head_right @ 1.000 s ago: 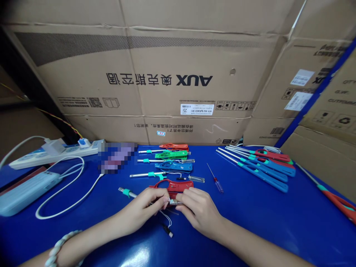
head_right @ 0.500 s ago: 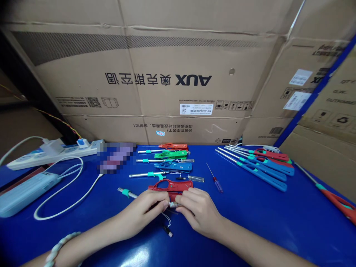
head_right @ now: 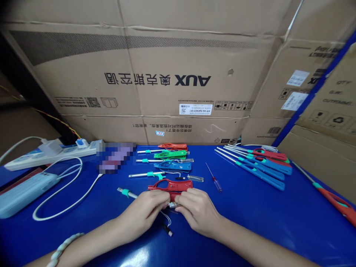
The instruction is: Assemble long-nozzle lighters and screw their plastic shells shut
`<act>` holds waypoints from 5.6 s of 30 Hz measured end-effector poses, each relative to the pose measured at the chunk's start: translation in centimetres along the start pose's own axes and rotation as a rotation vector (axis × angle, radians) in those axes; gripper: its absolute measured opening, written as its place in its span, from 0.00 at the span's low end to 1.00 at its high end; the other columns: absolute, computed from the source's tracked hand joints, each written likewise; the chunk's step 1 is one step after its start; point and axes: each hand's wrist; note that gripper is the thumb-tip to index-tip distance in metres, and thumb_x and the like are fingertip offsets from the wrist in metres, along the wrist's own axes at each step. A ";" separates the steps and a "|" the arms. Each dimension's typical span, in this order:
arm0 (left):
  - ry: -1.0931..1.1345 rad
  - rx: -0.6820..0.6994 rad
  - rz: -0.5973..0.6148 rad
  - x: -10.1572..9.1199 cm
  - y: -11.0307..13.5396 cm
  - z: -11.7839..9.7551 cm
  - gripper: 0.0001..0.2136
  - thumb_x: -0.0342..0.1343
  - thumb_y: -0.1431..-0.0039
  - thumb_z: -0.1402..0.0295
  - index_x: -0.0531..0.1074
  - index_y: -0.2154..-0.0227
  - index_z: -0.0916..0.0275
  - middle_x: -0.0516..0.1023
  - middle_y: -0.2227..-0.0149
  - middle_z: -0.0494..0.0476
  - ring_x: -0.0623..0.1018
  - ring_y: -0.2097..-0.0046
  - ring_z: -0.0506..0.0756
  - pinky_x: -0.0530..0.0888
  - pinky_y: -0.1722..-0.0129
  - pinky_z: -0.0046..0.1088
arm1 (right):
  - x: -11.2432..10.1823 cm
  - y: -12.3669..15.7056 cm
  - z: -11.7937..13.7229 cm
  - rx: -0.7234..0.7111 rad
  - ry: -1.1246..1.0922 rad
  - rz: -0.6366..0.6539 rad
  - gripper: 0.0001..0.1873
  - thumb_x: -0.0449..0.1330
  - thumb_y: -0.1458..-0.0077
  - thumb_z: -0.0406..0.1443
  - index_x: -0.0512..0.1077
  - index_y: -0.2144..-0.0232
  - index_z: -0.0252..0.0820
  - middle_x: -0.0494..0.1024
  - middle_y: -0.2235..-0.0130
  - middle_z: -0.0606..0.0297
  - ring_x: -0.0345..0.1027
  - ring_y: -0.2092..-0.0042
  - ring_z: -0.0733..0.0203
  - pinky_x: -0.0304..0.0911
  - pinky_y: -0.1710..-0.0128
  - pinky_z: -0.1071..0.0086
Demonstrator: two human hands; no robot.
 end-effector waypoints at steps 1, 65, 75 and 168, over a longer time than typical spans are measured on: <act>0.003 -0.002 0.001 0.1 0.0 0.1 0.13 0.40 0.35 0.73 0.61 0.75 0.62 0.69 0.74 0.52 0.68 0.71 0.51 0.61 0.69 0.24 | 0.0 0.0 0.0 0.002 0.001 -0.001 0.13 0.47 0.36 0.35 0.70 0.66 0.39 0.74 0.72 0.61 0.65 0.70 0.61 0.59 0.70 0.68; -0.126 -0.004 -0.105 0.0 -0.6 1.3 0.07 0.43 0.34 0.74 0.63 0.67 0.61 0.71 0.66 0.52 0.67 0.63 0.54 0.62 0.62 0.30 | -1.4 -0.8 -1.5 0.320 -0.191 -0.133 0.07 0.55 0.39 0.36 0.72 0.62 0.42 0.71 0.67 0.63 0.63 0.65 0.59 0.59 0.65 0.66; 0.252 -0.107 -0.168 -0.5 -1.1 2.4 0.09 0.47 0.37 0.72 0.72 0.66 0.61 0.75 0.64 0.54 0.72 0.59 0.55 0.66 0.57 0.30 | -1.2 -0.8 -1.0 0.243 -0.196 -0.099 0.07 0.56 0.41 0.32 0.73 0.61 0.43 0.71 0.66 0.62 0.63 0.64 0.59 0.61 0.63 0.66; -0.177 0.003 -0.114 0.9 -0.9 2.2 0.09 0.45 0.34 0.72 0.65 0.70 0.63 0.69 0.68 0.51 0.67 0.63 0.53 0.59 0.60 0.31 | -0.6 -0.5 -1.0 0.123 -0.133 -0.057 0.09 0.52 0.38 0.34 0.72 0.60 0.41 0.70 0.65 0.60 0.63 0.62 0.59 0.61 0.62 0.65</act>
Point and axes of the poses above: each hand's wrist, its own y-axis away from the middle knuckle, its own x-axis out of the palm, z = x × y
